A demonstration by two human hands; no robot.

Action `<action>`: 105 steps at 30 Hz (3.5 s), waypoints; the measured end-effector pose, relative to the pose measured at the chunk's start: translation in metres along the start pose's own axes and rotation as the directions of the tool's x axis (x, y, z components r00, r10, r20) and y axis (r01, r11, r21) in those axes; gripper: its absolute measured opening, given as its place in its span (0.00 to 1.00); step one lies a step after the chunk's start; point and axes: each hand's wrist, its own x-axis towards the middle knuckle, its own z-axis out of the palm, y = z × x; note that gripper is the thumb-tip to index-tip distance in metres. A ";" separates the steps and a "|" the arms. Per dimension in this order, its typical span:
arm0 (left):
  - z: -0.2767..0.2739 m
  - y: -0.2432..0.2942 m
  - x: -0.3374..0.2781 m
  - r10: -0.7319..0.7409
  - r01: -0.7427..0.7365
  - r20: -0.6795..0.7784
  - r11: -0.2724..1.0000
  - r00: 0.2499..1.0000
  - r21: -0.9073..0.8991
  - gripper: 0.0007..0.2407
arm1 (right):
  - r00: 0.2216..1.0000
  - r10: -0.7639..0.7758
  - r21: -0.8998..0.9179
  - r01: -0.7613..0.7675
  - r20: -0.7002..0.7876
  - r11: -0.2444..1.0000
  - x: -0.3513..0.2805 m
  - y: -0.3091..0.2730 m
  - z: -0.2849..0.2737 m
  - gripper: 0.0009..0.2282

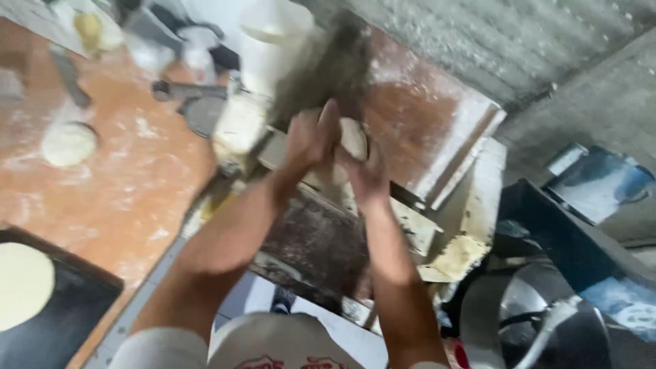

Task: Flattening dough balls into discs using a dough sheeter machine and arranging them on baking trays in a bakery kitchen.

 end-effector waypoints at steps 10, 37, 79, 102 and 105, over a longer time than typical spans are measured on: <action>0.056 0.063 0.095 -0.534 0.585 0.275 0.796 0.800 -0.157 0.28 | 0.992 0.117 0.081 -0.121 0.046 0.989 0.091 0.026 -0.079 0.21; 0.166 -0.017 0.132 -0.177 0.291 0.502 0.944 0.846 -0.157 0.20 | 0.955 0.217 0.160 -0.187 -0.203 0.969 0.121 0.072 -0.083 0.19; 0.117 0.036 0.107 -0.183 0.302 0.448 0.931 0.875 -0.208 0.23 | 0.950 0.276 0.182 -0.249 -0.144 0.951 0.087 0.083 -0.093 0.23; 0.132 0.013 0.100 -0.383 0.648 0.633 0.718 0.672 -0.254 0.30 | 0.942 0.265 0.226 -0.217 -0.206 0.949 0.099 0.083 -0.093 0.24; 0.105 0.039 0.100 -0.360 0.498 0.599 0.864 0.715 -0.074 0.28 | 0.938 0.337 0.162 -0.321 -0.082 0.933 0.100 0.089 -0.100 0.23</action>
